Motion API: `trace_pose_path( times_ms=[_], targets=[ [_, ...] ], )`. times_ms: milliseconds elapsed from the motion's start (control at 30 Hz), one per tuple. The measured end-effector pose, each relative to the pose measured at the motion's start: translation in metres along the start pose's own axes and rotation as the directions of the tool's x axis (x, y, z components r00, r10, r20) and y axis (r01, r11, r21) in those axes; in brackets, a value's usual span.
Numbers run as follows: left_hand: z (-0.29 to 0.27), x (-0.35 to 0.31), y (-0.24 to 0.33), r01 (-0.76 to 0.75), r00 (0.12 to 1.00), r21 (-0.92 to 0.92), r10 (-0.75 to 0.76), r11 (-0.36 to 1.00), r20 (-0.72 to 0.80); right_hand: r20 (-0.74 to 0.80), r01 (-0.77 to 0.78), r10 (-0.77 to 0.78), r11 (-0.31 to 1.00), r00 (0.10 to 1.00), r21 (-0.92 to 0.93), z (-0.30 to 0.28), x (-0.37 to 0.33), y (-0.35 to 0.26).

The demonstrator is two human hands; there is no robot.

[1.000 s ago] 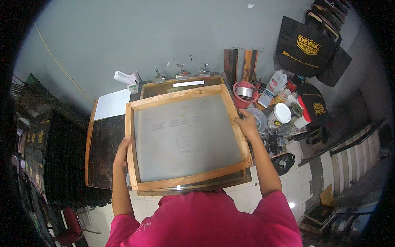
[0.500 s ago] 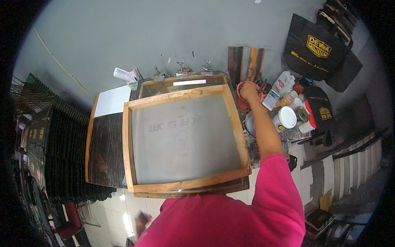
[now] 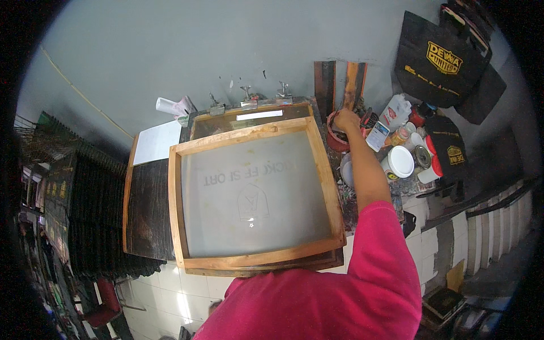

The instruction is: The person uses a hairdryer to heat a screen printing frame placed on a table. They then apply clear tape to the edges of the frame using a utility knife to cut the tape.

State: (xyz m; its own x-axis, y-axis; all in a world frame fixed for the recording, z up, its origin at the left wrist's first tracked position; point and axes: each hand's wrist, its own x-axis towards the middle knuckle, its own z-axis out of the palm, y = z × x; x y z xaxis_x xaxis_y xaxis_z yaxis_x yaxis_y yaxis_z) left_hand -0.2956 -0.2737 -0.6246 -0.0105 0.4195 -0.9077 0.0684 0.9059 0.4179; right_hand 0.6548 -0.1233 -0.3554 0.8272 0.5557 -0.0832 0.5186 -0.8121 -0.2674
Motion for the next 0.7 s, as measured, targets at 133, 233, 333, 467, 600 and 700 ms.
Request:
trace_pose_path(
  times_ms=[133, 233, 333, 467, 600, 700],
  targets=[
    [0.045, -0.062, 0.124, -0.28, 0.954, 0.239, 0.298, 0.93, -0.04, -0.007, -0.034, 0.035, 0.998, 0.999, 0.052, -0.012, -0.004, -0.017],
    [0.056, -0.069, 0.164, -0.321, 0.939, 0.331, 0.343, 0.887, -0.011, -0.042, 0.013, -0.01, 0.997, 0.999, 0.069, -0.015, -0.007, -0.012],
    [0.056, -0.052, 0.166, -0.274, 0.959, 0.331, 0.282, 0.903, 0.025, -0.017, -0.013, 0.017, 0.983, 1.0, 0.181, -0.018, -0.01, -0.012],
    [0.057, -0.038, 0.141, -0.127, 0.992, 0.341, 0.116, 0.931, 0.053, 0.001, -0.068, 0.072, 0.942, 0.997, 0.33, -0.038, -0.013, -0.02],
    [0.049, -0.051, 0.104, -0.066, 0.998, 0.372, 0.065, 0.926, 0.015, -0.471, 0.052, 0.14, 0.927, 0.871, 0.373, -0.07, -0.009, 0.018],
    [0.028, -0.052, 0.062, -0.115, 0.993, 0.484, 0.098, 0.867, 0.06, -0.491, -0.157, 0.32, 0.926, 0.811, 0.344, -0.077, -0.014, 0.047]
  ],
)
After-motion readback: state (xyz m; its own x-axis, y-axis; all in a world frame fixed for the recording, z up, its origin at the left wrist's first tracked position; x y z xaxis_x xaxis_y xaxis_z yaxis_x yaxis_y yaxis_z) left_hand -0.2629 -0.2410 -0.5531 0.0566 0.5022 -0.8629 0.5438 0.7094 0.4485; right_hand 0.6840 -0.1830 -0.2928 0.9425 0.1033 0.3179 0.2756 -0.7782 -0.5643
